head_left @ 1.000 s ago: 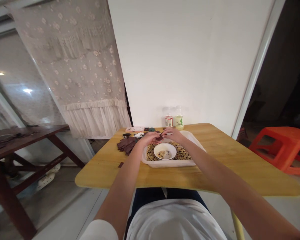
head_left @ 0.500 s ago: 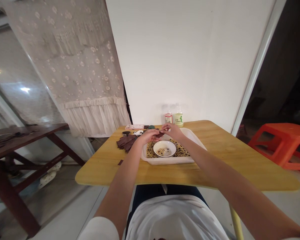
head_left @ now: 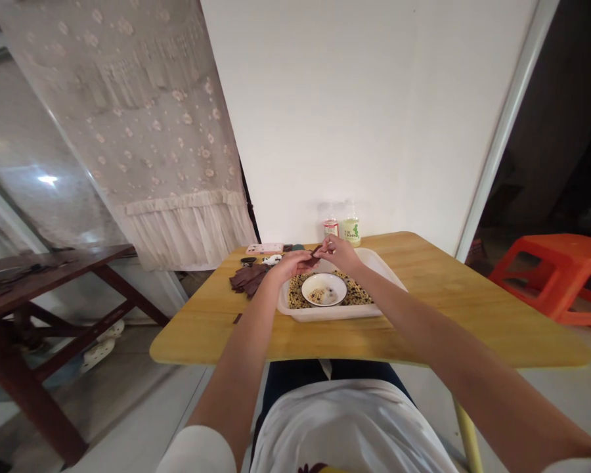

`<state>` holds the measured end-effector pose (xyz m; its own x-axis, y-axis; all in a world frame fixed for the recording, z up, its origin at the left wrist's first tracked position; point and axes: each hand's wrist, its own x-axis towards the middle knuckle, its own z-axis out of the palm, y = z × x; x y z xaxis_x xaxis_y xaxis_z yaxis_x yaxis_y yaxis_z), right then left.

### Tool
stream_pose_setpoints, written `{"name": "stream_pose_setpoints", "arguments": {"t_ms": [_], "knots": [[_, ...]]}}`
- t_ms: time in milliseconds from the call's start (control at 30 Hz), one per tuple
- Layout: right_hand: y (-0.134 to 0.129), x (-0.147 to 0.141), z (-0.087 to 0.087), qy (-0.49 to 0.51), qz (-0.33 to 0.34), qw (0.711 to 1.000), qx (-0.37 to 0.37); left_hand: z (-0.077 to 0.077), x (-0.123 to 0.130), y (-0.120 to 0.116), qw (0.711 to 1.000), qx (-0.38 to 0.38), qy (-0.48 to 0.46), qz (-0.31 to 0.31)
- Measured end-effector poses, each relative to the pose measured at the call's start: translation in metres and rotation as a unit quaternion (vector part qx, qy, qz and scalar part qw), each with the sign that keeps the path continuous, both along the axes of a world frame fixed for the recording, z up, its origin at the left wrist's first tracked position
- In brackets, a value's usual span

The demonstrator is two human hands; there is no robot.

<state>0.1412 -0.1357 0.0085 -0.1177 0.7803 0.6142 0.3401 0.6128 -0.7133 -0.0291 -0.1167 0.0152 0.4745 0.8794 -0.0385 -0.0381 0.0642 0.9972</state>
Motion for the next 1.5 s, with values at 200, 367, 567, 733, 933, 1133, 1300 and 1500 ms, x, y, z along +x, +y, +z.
{"name": "stream_pose_setpoints", "arguments": {"t_ms": [200, 367, 567, 733, 933, 1133, 1300, 1500], "knots": [[-0.0005, 0.0024, 0.0024, -0.023, -0.052, 0.998, 0.039, 0.0001, -0.0008, -0.0004, 1.000, -0.002, -0.018, -0.007], [0.0002, 0.0009, 0.0008, -0.026, -0.065, 0.996, 0.060, -0.0015, -0.0023, 0.0017, 1.000, 0.004, -0.031, -0.005], [-0.0005, 0.0010, -0.0010, -0.053, -0.028, 0.996, 0.062, -0.0027, -0.0023, 0.0028, 1.000, 0.010, -0.028, -0.004], [0.0008, 0.0034, -0.0018, -0.030, -0.072, 0.995, 0.066, -0.0031, -0.0032, 0.0030, 0.999, 0.014, -0.030, -0.001], [-0.0010, 0.0025, -0.0008, -0.044, -0.037, 0.996, 0.073, -0.0039, -0.0041, 0.0043, 0.999, 0.021, -0.030, -0.004], [-0.0014, 0.0036, -0.0011, -0.032, -0.062, 0.995, 0.075, -0.0030, -0.0034, 0.0029, 0.999, 0.017, -0.027, 0.007], [-0.0038, -0.0013, -0.0001, -0.094, -0.039, 0.990, 0.093, -0.0017, -0.0028, 0.0016, 0.999, 0.024, -0.022, 0.007], [-0.0031, 0.0055, 0.0006, -0.062, -0.102, 0.990, 0.079, -0.0018, -0.0021, 0.0010, 1.000, 0.013, -0.007, 0.010]]}}
